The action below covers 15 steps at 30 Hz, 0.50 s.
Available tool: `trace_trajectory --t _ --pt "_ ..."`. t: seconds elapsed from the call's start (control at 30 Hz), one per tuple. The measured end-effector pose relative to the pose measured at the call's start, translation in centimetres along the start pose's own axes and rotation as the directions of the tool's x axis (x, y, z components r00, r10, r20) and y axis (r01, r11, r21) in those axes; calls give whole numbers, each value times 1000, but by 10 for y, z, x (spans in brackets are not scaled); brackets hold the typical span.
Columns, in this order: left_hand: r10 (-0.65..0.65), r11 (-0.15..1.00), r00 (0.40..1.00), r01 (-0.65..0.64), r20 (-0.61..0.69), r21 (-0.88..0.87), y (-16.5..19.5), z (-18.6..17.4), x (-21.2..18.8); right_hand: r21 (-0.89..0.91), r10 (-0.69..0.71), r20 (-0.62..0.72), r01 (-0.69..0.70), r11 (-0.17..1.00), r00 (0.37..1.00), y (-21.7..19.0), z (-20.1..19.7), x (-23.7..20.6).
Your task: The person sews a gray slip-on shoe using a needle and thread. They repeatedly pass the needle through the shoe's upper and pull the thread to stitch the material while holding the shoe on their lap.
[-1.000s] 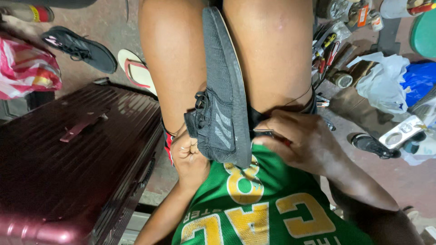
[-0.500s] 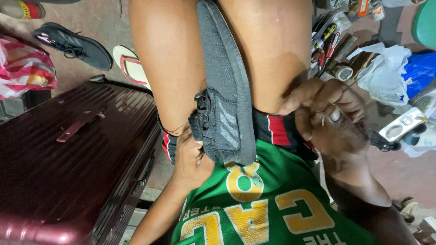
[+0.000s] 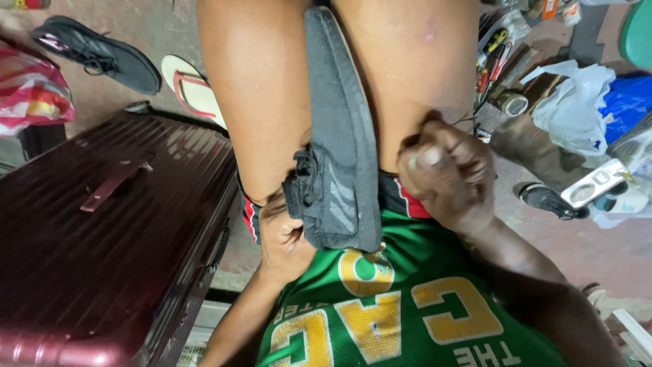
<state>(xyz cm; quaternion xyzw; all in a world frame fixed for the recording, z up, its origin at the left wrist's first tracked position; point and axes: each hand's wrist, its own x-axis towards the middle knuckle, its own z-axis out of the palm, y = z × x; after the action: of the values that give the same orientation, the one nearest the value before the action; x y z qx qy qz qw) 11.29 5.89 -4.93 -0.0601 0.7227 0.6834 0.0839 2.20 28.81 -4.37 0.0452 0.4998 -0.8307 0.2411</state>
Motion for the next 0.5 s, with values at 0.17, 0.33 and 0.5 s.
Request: trace_trajectory --t 0.17,0.33,0.5 --pt "-160 984 982 166 102 -59 1 -15 0 -29 -40 -1 40 999 999 -2 2 0" --pt "-134 950 983 163 124 -265 20 -20 2 -45 -51 42 53 998 998 -4 6 -6" --pt "-129 960 979 84 157 266 25 8 -9 -104 -73 83 81 991 994 -12 11 -15"
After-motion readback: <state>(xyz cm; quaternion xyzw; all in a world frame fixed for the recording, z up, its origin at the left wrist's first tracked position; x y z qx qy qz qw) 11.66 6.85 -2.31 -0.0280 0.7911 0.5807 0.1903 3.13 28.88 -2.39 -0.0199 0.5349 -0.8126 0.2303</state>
